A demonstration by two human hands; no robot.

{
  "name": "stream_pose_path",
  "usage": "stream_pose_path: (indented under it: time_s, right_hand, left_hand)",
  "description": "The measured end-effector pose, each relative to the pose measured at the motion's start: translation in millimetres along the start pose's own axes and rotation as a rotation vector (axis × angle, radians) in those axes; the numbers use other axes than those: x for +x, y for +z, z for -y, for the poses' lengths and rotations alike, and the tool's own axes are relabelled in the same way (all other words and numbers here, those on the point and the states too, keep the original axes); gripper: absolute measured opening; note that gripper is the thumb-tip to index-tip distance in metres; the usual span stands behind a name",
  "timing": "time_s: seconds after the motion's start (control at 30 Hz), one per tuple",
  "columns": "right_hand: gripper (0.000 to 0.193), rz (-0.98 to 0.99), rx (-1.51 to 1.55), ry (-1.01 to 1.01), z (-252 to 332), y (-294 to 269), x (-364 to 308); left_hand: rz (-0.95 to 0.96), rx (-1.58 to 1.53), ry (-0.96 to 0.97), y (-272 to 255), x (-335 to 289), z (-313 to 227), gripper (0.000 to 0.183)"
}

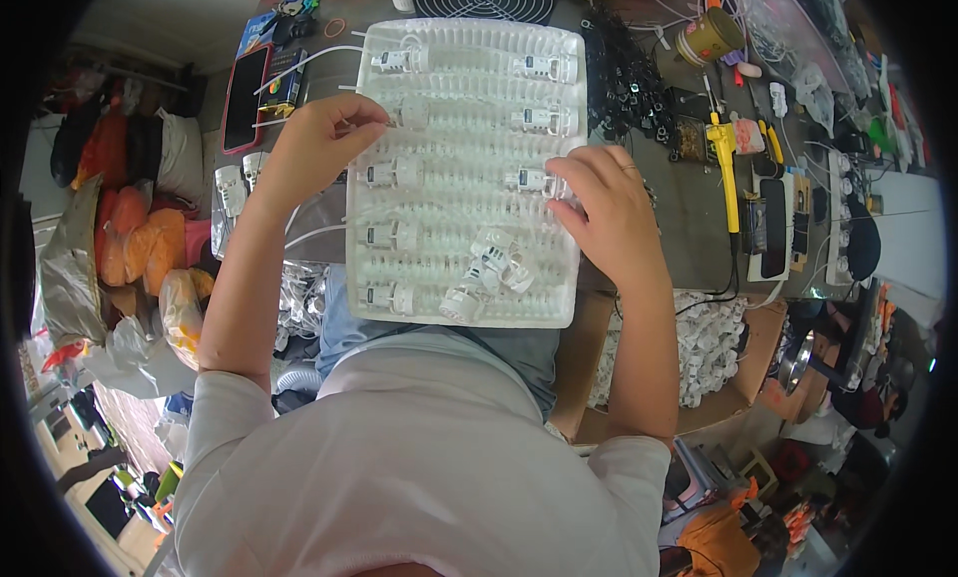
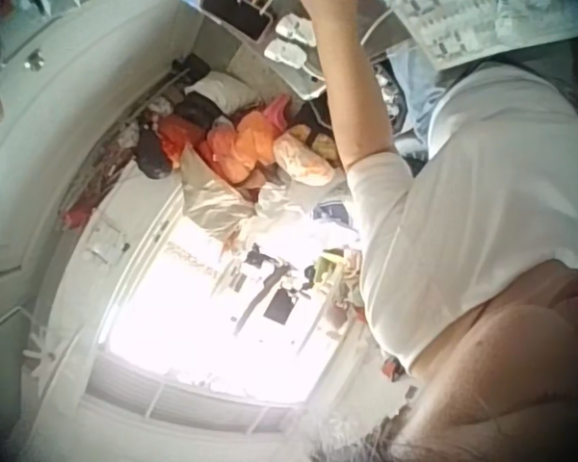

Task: Wiring and mounting electronic switches into a plastic tray grid.

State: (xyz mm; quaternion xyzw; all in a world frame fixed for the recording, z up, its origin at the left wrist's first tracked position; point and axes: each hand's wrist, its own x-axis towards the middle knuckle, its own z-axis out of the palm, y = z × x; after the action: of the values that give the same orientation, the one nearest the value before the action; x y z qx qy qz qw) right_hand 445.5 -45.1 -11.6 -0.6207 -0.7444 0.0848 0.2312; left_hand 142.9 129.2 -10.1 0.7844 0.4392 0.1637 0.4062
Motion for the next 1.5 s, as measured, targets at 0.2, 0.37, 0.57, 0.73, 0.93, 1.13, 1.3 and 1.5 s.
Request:
stream_pose_path:
  time_s: [0.2,0.37,0.57,0.73,0.93,1.13,1.3,1.5]
  right_hand:
    - [0.040,0.005,-0.011,0.000,1,-1,0]
    - [0.042,-0.034,-0.011,0.011,4,0,-4]
    - [0.048,-0.053,0.072,0.095,40,-13,-28]
    - [0.050,0.208,0.098,0.096,79,-11,-46]
    - [0.054,0.086,0.081,0.049,73,4,-55]
    - [0.049,-0.034,0.405,0.165,57,6,-55]
    - [0.036,-0.037,0.562,0.258,51,4,-47]
    - [0.035,0.038,0.407,0.259,39,6,-56]
  left_hand:
    - [-0.065,0.093,0.009,-5,-11,-5,0.020]
    - [-0.177,0.234,0.045,-14,-24,-1,0.021]
    - [-0.259,0.366,0.051,-15,-45,-16,0.019]
    - [-0.103,0.231,0.205,10,-79,-58,0.022]
    - [0.209,0.318,0.431,50,-118,-94,0.055]
    - [0.217,0.584,0.498,85,-124,-79,0.048]
    - [0.153,0.368,0.551,71,-123,-78,0.033]
    - [0.249,-0.112,0.434,-2,-132,-95,0.033]
